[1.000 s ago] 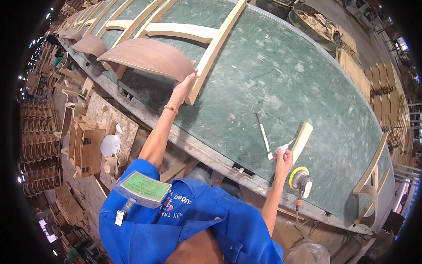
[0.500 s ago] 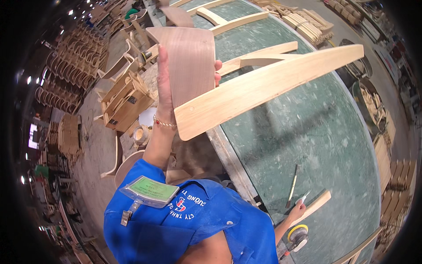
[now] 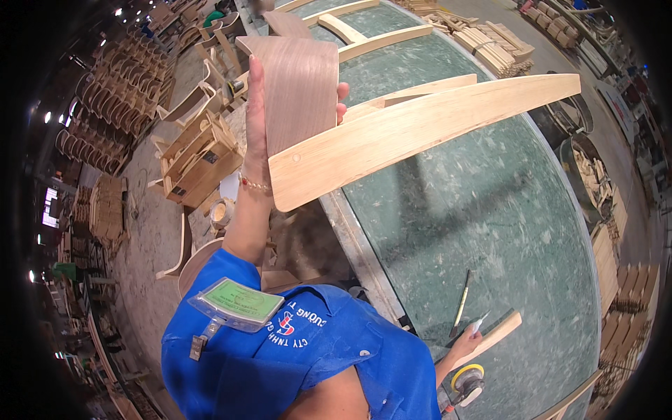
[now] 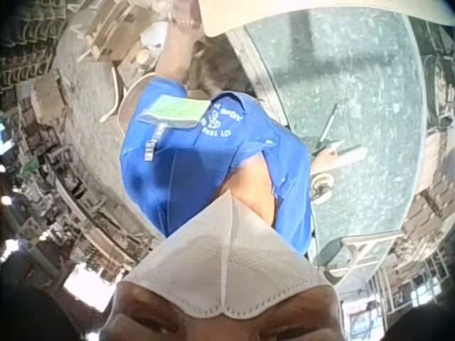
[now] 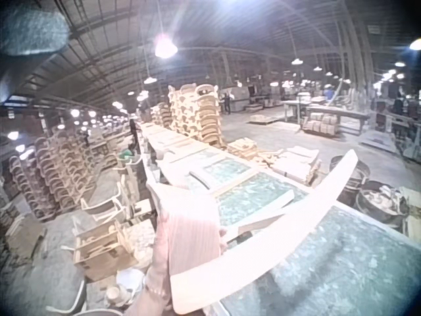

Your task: The person sands curved wooden chair parts using a handheld orbital sander. They repeatedly pick up parts, sand edges and surfaces, apply glue from a small bottle, and place the parts back on the workbench.

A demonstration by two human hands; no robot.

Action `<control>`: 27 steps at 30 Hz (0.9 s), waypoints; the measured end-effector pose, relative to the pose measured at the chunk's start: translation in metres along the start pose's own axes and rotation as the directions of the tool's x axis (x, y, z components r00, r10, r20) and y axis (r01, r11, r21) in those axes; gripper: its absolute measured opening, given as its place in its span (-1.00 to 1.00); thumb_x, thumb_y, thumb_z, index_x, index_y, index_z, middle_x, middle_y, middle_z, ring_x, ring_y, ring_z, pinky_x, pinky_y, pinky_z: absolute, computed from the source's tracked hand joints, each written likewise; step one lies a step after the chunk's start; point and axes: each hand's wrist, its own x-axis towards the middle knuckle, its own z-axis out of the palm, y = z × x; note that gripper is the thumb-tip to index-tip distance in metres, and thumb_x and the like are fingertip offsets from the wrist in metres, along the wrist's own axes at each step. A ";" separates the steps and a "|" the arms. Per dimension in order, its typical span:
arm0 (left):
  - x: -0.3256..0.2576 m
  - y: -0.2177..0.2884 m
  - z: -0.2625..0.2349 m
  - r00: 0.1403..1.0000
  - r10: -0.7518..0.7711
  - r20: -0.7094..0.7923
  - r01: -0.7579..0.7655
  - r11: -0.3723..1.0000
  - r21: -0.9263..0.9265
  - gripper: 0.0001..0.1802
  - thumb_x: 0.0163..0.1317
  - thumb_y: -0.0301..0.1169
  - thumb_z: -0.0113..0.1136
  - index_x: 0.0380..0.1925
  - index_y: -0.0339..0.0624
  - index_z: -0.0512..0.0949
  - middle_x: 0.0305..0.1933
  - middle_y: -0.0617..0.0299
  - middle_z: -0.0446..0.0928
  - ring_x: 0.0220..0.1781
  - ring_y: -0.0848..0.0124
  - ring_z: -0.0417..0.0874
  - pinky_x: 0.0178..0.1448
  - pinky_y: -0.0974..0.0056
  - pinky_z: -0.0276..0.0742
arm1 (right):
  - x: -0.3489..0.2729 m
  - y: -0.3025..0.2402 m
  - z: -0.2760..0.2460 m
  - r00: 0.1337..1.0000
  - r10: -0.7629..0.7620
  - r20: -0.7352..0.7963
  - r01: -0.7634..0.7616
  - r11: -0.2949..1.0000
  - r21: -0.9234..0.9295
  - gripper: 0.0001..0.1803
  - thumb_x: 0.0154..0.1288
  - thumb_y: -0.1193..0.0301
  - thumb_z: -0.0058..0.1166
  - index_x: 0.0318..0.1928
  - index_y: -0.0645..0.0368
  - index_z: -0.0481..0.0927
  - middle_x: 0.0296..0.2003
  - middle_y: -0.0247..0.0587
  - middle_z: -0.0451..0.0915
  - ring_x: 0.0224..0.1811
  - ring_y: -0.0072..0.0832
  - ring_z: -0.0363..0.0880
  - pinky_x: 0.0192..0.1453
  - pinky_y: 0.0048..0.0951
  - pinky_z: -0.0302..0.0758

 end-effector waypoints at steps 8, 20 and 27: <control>0.006 -0.003 0.001 1.000 0.022 0.018 -0.023 0.999 0.039 0.04 0.12 0.52 -0.13 0.10 -0.33 0.38 -0.14 -0.25 0.59 -0.26 0.18 0.74 -0.22 0.22 0.76 | -0.005 -0.011 -0.003 1.000 0.015 0.004 -0.015 0.999 -0.043 -0.50 0.25 0.18 0.21 -0.01 0.36 0.48 -0.17 0.06 0.57 -0.16 -0.14 0.54 -0.03 -0.20 0.48; -0.002 -0.026 0.003 0.997 -0.007 0.078 0.012 0.998 -0.061 -0.07 0.16 0.48 -0.15 0.10 -0.20 0.38 -0.21 -0.10 0.63 -0.34 0.19 0.73 -0.22 0.21 0.70 | 0.001 -0.107 0.009 0.824 -0.563 -0.056 0.515 0.787 -0.340 -0.15 0.28 -0.03 0.13 0.35 0.34 0.22 0.30 0.18 0.26 0.34 0.08 0.24 0.39 0.04 0.20; -0.014 -0.031 0.013 0.998 -0.030 0.062 0.041 0.983 -0.180 -0.02 -0.01 0.55 0.02 -0.01 -0.18 0.34 -0.36 -0.03 0.60 -0.51 0.26 0.69 -0.49 0.28 0.66 | -0.125 -0.402 -0.027 -0.064 -0.997 -0.032 0.967 -0.070 0.244 -0.06 0.23 -0.04 0.19 0.40 0.34 0.17 0.38 0.20 0.21 0.44 0.05 0.17 0.49 0.02 0.08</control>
